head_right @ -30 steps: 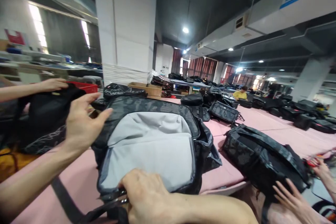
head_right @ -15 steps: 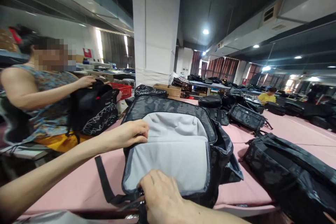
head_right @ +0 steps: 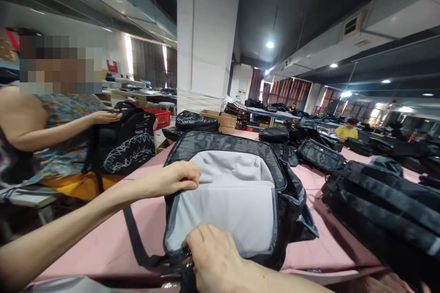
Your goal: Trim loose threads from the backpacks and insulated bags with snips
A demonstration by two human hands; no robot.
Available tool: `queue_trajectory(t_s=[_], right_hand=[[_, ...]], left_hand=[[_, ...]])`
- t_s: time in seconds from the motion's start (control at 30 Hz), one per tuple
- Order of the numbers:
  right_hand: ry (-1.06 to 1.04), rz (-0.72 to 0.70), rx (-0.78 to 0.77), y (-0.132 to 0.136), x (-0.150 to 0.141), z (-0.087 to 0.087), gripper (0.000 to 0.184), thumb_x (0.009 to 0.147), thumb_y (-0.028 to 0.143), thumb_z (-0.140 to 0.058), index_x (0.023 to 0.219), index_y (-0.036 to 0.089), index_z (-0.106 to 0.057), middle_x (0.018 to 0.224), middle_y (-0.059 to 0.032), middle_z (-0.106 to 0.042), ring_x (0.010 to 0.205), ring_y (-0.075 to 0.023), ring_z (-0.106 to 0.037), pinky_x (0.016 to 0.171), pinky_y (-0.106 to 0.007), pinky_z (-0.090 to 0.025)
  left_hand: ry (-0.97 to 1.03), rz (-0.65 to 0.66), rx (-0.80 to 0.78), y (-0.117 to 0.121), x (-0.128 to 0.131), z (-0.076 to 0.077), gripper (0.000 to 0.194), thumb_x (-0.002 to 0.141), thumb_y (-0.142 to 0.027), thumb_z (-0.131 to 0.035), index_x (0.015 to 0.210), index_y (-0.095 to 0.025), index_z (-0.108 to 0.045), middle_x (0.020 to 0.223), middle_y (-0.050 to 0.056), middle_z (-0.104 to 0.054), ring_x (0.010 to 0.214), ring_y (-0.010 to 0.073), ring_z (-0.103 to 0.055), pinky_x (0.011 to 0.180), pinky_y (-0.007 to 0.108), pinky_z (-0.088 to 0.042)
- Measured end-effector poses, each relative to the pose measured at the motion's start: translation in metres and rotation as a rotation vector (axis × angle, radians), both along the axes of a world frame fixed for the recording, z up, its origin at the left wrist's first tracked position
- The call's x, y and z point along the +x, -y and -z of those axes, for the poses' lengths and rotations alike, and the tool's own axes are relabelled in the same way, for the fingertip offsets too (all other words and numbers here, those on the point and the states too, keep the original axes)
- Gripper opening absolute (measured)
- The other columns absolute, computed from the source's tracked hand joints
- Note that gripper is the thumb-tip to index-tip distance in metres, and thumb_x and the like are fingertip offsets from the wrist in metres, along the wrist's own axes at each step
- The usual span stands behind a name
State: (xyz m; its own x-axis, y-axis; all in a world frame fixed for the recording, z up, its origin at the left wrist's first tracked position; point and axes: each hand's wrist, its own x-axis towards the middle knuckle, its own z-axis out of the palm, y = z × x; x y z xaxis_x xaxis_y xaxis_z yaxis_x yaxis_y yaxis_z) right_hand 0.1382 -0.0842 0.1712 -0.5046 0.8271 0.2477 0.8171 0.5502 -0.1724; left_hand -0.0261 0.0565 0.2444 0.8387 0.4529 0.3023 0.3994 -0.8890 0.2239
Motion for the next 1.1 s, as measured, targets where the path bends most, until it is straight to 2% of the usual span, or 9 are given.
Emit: queue_trajectory(t_s=[0.13, 0.37, 0.47, 0.6, 0.67, 0.77, 0.9, 1.0, 1.1], right_hand=[[-0.02, -0.028, -0.066, 0.002, 0.002, -0.012, 0.044, 0.058, -0.001, -0.041, 0.098, 0.018, -0.049, 0.093, -0.0036, -0.057, 0.082, -0.0161, -0.053, 0.065, -0.025, -0.037], [-0.159, -0.161, -0.134, 0.007, 0.014, -0.023, 0.03, 0.074, 0.005, -0.046, 0.1, 0.018, -0.053, 0.094, -0.0032, -0.061, 0.084, -0.0138, -0.056, 0.073, -0.021, -0.041], [-0.231, -0.079, -0.116, 0.004, 0.018, -0.032, 0.031, 0.077, 0.003, -0.044, 0.102, 0.019, -0.054, 0.088, -0.0013, -0.065, 0.078, -0.0117, -0.06, 0.068, -0.019, -0.041], [-0.178, 0.255, 0.068, -0.01, 0.023, -0.053, 0.026, 0.079, 0.015, -0.055, 0.105, 0.02, -0.055, 0.084, -0.0022, -0.067, 0.075, -0.0162, -0.062, 0.064, -0.023, -0.039], [-0.148, 0.323, 0.068, -0.015, 0.025, -0.061, 0.028, 0.077, 0.028, -0.062, 0.104, 0.021, -0.056, 0.08, -0.0015, -0.066, 0.072, -0.0171, -0.061, 0.062, -0.023, -0.037], [-0.155, 0.343, 0.023, -0.014, 0.028, -0.063, 0.036, 0.074, 0.037, -0.065, 0.105, 0.022, -0.056, 0.08, -0.0009, -0.066, 0.076, -0.0173, -0.061, 0.065, -0.023, -0.038], [-0.185, 0.359, -0.003, -0.005, 0.031, -0.06, 0.047, 0.076, 0.04, -0.062, 0.117, 0.021, -0.048, 0.094, -0.0049, -0.065, 0.09, -0.0208, -0.06, 0.076, -0.028, -0.039], [-0.203, 0.337, -0.019, -0.002, 0.032, -0.059, 0.034, 0.084, 0.035, -0.05, 0.114, 0.02, -0.048, 0.095, -0.0047, -0.065, 0.092, -0.0198, -0.059, 0.077, -0.028, -0.038], [-0.206, 0.318, -0.016, -0.002, 0.032, -0.059, 0.023, 0.086, 0.031, -0.045, 0.105, 0.02, -0.051, 0.092, -0.0031, -0.065, 0.085, -0.0177, -0.06, 0.072, -0.026, -0.038]], left_hand=[[0.023, -0.174, 0.133, 0.008, 0.005, 0.009, 0.021, 0.08, -0.021, -0.04, 0.067, -0.016, -0.056, 0.071, 0.006, -0.061, 0.074, 0.0187, -0.055, 0.074, 0.029, -0.039], [0.249, -0.314, -0.08, 0.017, 0.005, 0.018, 0.021, 0.082, -0.025, -0.031, 0.069, -0.018, -0.047, 0.07, 0.003, -0.057, 0.066, 0.0163, -0.052, 0.064, 0.027, -0.039], [0.325, -0.338, -0.077, 0.015, 0.005, 0.019, 0.022, 0.082, -0.027, -0.03, 0.067, -0.019, -0.043, 0.065, 0.0, -0.053, 0.06, 0.0145, -0.049, 0.058, 0.026, -0.037], [0.335, -0.323, -0.09, 0.008, 0.004, 0.02, 0.026, 0.083, -0.031, -0.032, 0.064, -0.018, -0.044, 0.061, -0.001, -0.051, 0.057, 0.0132, -0.048, 0.055, 0.024, -0.036], [0.362, -0.324, -0.15, 0.005, 0.003, 0.019, 0.029, 0.084, -0.034, -0.032, 0.068, -0.017, -0.05, 0.065, 0.0, -0.057, 0.061, 0.0139, -0.052, 0.058, 0.025, -0.039], [0.442, -0.304, -0.217, 0.004, 0.0, 0.015, 0.039, 0.087, -0.04, -0.027, 0.081, -0.016, -0.058, 0.083, 0.003, -0.065, 0.079, 0.0166, -0.059, 0.073, 0.027, -0.044], [0.287, -0.162, -0.234, 0.005, -0.002, 0.012, 0.033, 0.083, -0.037, -0.039, 0.093, -0.017, -0.062, 0.098, 0.004, -0.067, 0.091, 0.0181, -0.059, 0.084, 0.027, -0.043], [0.188, -0.13, -0.218, 0.005, -0.002, 0.012, 0.026, 0.078, -0.026, -0.046, 0.095, -0.016, -0.063, 0.096, 0.004, -0.067, 0.09, 0.0166, -0.06, 0.083, 0.025, -0.043], [0.168, -0.1, -0.184, 0.004, -0.002, 0.012, 0.035, 0.076, -0.017, -0.045, 0.109, -0.018, -0.058, 0.089, 0.002, -0.066, 0.083, 0.0137, -0.06, 0.078, 0.022, -0.044]])
